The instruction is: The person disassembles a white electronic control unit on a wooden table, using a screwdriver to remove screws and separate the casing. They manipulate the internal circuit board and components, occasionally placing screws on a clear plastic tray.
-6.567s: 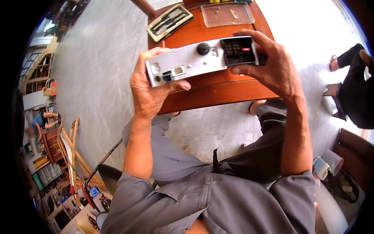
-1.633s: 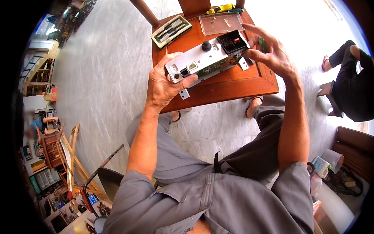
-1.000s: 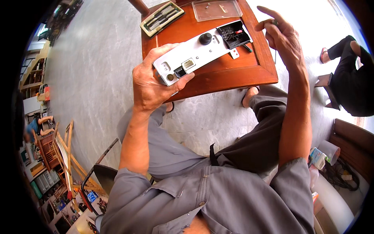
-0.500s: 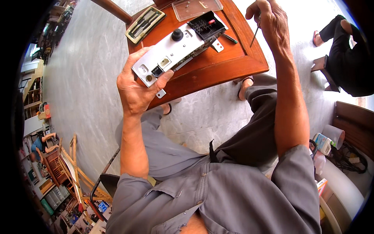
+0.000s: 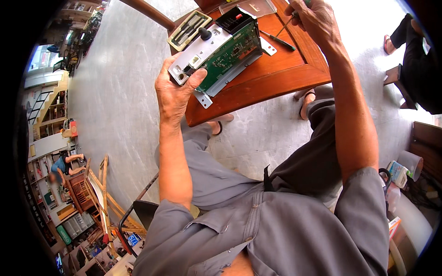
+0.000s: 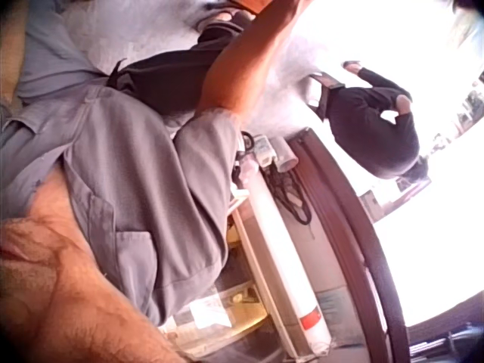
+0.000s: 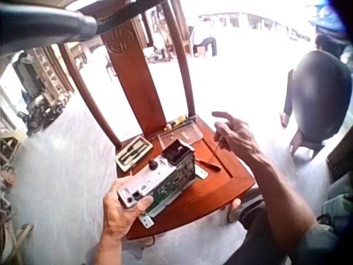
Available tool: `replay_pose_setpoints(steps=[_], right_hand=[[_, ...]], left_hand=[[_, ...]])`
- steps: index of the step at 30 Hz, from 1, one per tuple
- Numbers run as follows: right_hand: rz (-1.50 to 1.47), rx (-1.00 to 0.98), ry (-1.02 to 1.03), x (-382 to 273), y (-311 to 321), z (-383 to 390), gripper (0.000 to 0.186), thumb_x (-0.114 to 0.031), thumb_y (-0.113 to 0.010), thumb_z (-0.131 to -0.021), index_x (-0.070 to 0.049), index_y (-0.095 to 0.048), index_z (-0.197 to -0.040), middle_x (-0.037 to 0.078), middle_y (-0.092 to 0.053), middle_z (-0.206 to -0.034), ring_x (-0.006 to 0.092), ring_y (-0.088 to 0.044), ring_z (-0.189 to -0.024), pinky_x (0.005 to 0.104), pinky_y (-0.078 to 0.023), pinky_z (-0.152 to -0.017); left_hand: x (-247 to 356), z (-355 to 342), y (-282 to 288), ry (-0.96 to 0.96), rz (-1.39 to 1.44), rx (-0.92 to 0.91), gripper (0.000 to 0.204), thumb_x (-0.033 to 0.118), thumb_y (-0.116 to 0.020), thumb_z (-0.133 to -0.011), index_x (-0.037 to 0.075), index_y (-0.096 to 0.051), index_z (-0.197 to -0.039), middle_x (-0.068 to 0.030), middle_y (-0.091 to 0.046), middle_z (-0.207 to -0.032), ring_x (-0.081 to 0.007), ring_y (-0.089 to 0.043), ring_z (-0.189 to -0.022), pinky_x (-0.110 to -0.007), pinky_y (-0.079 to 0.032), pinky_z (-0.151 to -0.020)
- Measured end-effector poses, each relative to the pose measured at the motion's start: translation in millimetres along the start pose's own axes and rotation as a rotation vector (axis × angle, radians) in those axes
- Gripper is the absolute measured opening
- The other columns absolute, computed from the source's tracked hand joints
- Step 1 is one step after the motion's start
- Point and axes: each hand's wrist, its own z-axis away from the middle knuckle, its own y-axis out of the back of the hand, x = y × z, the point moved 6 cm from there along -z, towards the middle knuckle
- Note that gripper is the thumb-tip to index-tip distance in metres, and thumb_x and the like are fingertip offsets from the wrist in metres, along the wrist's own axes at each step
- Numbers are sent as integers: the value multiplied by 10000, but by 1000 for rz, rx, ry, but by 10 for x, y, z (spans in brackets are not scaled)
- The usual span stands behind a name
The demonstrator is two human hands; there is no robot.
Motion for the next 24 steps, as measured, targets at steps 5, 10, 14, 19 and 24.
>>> replay_pose_setpoints(steps=[5,10,14,19,24], right_hand=[[-62,-92,-1,95,-62,-42,464,-136,-571,-1038,-15,-488,-1479,74,-692,-880,95,-624,-692,232,-514,-581],[-41,-103,35,123,-53,-37,559,-151,-614,-1014,17,-431,-1514,100,-712,-930,132,-657,-739,257,-547,-628],[66,-87,58,126,-9,-19,560,-151,-616,-1019,27,-427,-1515,115,-725,-929,134,-673,-758,264,-550,-630],[165,-19,96,-19,2,59,546,-160,-641,-1015,33,-459,-1492,100,-729,-870,120,-665,-708,255,-535,-588],[198,-31,116,-55,18,49,463,-181,-663,-1014,16,-554,-1418,83,-728,-828,108,-651,-665,248,-522,-564]], left_hand=[[-45,-31,-10,-40,48,-28,804,245,-943,-767,-1,-520,-1405,-185,-658,-1273,-217,-694,-1118,-337,-602,-964],[-17,-32,13,-72,71,-41,897,245,-944,-759,1,-457,-1472,-225,-584,-1370,-257,-666,-1188,-361,-576,-1029],[-61,-54,58,-97,42,-11,868,243,-936,-771,0,-469,-1461,-216,-628,-1319,-240,-672,-1176,-338,-575,-1015],[-123,-70,118,3,13,-29,779,245,-925,-791,6,-510,-1406,-163,-700,-1198,-199,-690,-1111,-311,-576,-972],[-123,-168,189,54,22,-57,683,239,-930,-785,20,-570,-1322,-97,-714,-1166,-152,-685,-1067,-290,-571,-948]])
